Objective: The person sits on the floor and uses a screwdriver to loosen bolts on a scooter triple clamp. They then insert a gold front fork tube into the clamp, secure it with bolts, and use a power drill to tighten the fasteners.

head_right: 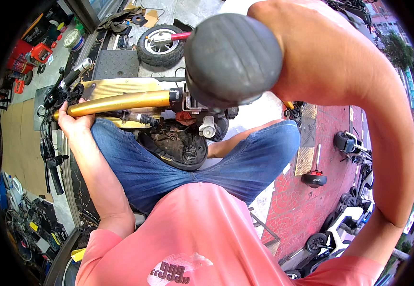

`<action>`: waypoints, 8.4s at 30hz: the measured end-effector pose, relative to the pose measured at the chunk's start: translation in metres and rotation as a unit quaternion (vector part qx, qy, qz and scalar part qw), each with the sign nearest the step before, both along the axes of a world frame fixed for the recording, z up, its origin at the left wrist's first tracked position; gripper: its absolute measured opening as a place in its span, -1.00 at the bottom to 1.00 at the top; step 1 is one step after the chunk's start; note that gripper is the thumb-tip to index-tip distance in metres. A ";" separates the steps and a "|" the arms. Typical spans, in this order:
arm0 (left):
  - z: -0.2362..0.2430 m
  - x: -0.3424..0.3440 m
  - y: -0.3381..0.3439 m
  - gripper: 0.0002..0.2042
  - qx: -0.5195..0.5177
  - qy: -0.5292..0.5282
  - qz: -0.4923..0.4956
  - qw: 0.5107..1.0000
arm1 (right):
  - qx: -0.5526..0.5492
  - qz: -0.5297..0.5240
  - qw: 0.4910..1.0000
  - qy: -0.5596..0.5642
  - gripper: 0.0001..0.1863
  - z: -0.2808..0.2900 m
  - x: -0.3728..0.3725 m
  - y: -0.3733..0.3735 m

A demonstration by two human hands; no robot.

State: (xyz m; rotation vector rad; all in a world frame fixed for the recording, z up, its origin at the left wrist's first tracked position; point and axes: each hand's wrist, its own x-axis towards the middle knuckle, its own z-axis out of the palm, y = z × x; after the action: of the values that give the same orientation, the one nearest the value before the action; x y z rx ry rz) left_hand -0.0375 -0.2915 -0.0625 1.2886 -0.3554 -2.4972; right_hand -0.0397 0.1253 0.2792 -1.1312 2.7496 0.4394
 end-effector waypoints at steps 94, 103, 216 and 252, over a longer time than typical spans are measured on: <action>0.125 0.047 0.252 -0.81 -0.783 0.307 -0.326 0.432 | -0.565 -0.288 0.773 -0.001 -0.78 -0.040 0.011 0.190; 0.132 0.034 0.281 -0.62 -0.505 0.395 -0.417 0.644 | -0.728 -0.505 0.441 0.144 -0.70 -0.379 0.131 0.353; 0.029 0.044 -0.040 -0.51 -0.127 -0.073 0.056 0.988 | -0.686 -0.385 0.606 -0.119 -0.53 -0.356 -0.013 0.087; 0.248 0.069 0.013 -0.59 -0.559 0.131 -0.018 0.819 | -0.684 -0.293 0.668 -0.030 -0.52 -0.345 0.009 0.075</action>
State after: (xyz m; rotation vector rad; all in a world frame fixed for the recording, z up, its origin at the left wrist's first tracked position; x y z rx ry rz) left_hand 0.0317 -0.2784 0.1854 0.4241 -1.4730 -1.8025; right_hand -0.0304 0.2004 -0.0662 -0.1190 2.8278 -1.9298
